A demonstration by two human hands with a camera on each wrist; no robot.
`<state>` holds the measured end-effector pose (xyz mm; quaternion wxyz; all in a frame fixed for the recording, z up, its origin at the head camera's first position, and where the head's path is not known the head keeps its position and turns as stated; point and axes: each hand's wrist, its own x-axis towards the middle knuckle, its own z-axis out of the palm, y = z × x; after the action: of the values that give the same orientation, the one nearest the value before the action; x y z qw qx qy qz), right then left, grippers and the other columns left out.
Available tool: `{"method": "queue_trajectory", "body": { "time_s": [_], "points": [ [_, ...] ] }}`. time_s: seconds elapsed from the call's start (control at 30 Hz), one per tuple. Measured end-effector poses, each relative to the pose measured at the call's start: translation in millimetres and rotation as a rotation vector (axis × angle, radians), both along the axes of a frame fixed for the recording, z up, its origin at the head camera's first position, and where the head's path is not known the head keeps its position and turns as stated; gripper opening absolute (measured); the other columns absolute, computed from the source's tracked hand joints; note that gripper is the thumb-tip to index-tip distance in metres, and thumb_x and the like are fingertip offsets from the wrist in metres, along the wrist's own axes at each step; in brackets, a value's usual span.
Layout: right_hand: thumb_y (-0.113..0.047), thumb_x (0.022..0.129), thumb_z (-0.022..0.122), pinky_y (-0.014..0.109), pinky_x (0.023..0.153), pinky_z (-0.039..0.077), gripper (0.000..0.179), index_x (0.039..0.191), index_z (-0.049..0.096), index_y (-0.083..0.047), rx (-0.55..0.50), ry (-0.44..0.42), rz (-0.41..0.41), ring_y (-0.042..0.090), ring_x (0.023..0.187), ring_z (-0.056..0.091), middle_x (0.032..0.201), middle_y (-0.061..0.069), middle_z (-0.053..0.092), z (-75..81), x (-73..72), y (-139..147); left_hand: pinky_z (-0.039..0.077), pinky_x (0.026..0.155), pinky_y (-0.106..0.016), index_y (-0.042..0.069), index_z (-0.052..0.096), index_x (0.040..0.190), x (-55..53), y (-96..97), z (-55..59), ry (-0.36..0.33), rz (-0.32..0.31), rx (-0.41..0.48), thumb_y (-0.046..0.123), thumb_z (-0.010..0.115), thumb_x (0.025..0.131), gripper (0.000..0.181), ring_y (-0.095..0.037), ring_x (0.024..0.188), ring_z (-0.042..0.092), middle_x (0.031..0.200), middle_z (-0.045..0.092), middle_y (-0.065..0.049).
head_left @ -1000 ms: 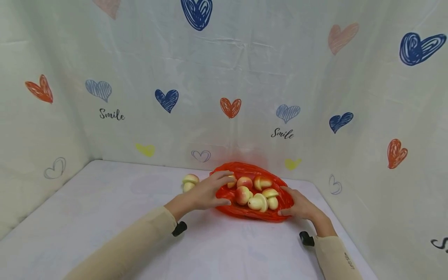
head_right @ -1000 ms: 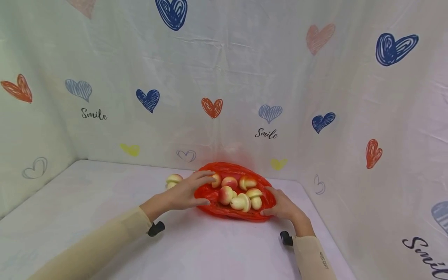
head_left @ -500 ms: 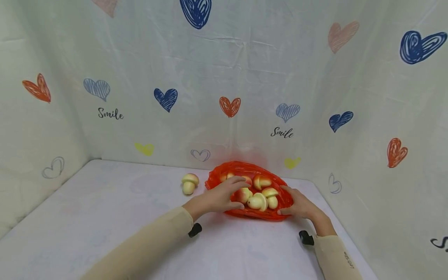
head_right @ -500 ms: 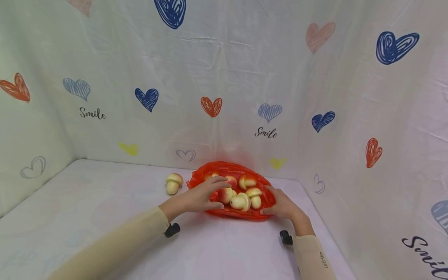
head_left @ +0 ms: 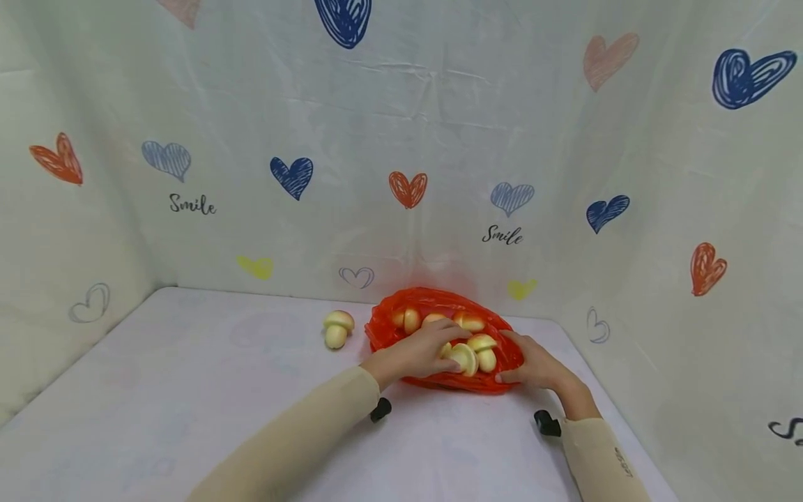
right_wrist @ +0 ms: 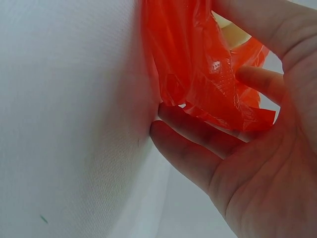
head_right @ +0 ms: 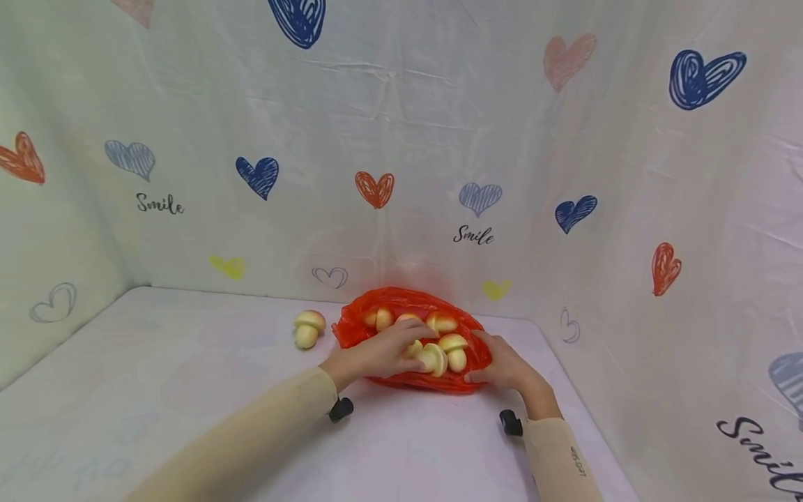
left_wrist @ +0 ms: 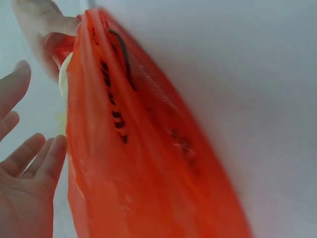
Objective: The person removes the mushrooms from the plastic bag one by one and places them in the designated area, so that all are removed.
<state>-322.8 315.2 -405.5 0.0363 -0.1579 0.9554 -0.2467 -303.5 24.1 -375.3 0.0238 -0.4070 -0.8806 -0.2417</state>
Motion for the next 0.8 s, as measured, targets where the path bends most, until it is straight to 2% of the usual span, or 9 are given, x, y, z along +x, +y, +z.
{"method": "queue_trajectory", "body": {
  "time_s": [0.17, 0.3, 0.5, 0.63, 0.8],
  "points": [
    [-0.041, 0.069, 0.083, 0.065, 0.098, 0.033, 0.097, 0.146, 0.035, -0.009, 0.003, -0.003, -0.005, 0.042, 0.127, 0.038, 0.139, 0.022, 0.040, 0.2, -0.7, 0, 0.041, 0.102, -0.031, 0.023, 0.049, 0.139, -5.5, 12.4, 2.8, -0.027, 0.003, -0.082, 0.033, 0.071, 0.086, 0.059, -0.011, 0.125, 0.041, 0.137, 0.047, 0.006],
    [-0.042, 0.069, 0.083, 0.064, 0.099, 0.034, 0.096, 0.146, 0.035, -0.010, 0.006, -0.006, -0.010, 0.041, 0.126, 0.039, 0.139, 0.021, 0.041, -0.2, -1.7, 0, 0.042, 0.099, -0.029, 0.025, 0.050, 0.139, -9.9, 20.8, 5.1, -0.027, 0.005, -0.163, 0.032, 0.072, 0.085, 0.058, -0.010, 0.121, 0.044, 0.134, 0.048, 0.005],
    [-0.041, 0.069, 0.083, 0.062, 0.098, 0.036, 0.095, 0.146, 0.036, -0.011, 0.003, -0.008, -0.011, 0.039, 0.124, 0.041, 0.136, 0.020, 0.042, 0.7, -2.5, 0, 0.046, 0.093, -0.028, 0.027, 0.054, 0.136, -11.7, 27.8, 7.5, -0.100, 0.033, -0.242, 0.028, 0.075, 0.082, 0.058, -0.011, 0.113, 0.050, 0.132, 0.050, 0.002],
    [-0.041, 0.068, 0.083, 0.063, 0.098, 0.036, 0.096, 0.146, 0.036, -0.011, -0.002, -0.018, -0.016, 0.040, 0.124, 0.040, 0.137, 0.020, 0.041, 0.5, -2.1, -1, 0.045, 0.092, -0.025, 0.026, 0.058, 0.132, -14.8, 30.4, 1.7, -0.101, 0.046, -0.243, 0.028, 0.075, 0.083, 0.052, -0.007, 0.106, 0.050, 0.125, 0.052, 0.005],
    [-0.042, 0.068, 0.084, 0.063, 0.097, 0.036, 0.097, 0.145, 0.036, -0.011, 0.005, -0.025, -0.025, 0.040, 0.124, 0.040, 0.137, 0.020, 0.042, 0.3, -1.6, -1, 0.047, 0.089, -0.027, 0.024, 0.058, 0.129, -17.2, 30.6, -1.3, -0.128, 0.077, -0.213, 0.028, 0.075, 0.083, 0.049, -0.008, 0.099, 0.051, 0.119, 0.052, 0.004]
  ]
}}
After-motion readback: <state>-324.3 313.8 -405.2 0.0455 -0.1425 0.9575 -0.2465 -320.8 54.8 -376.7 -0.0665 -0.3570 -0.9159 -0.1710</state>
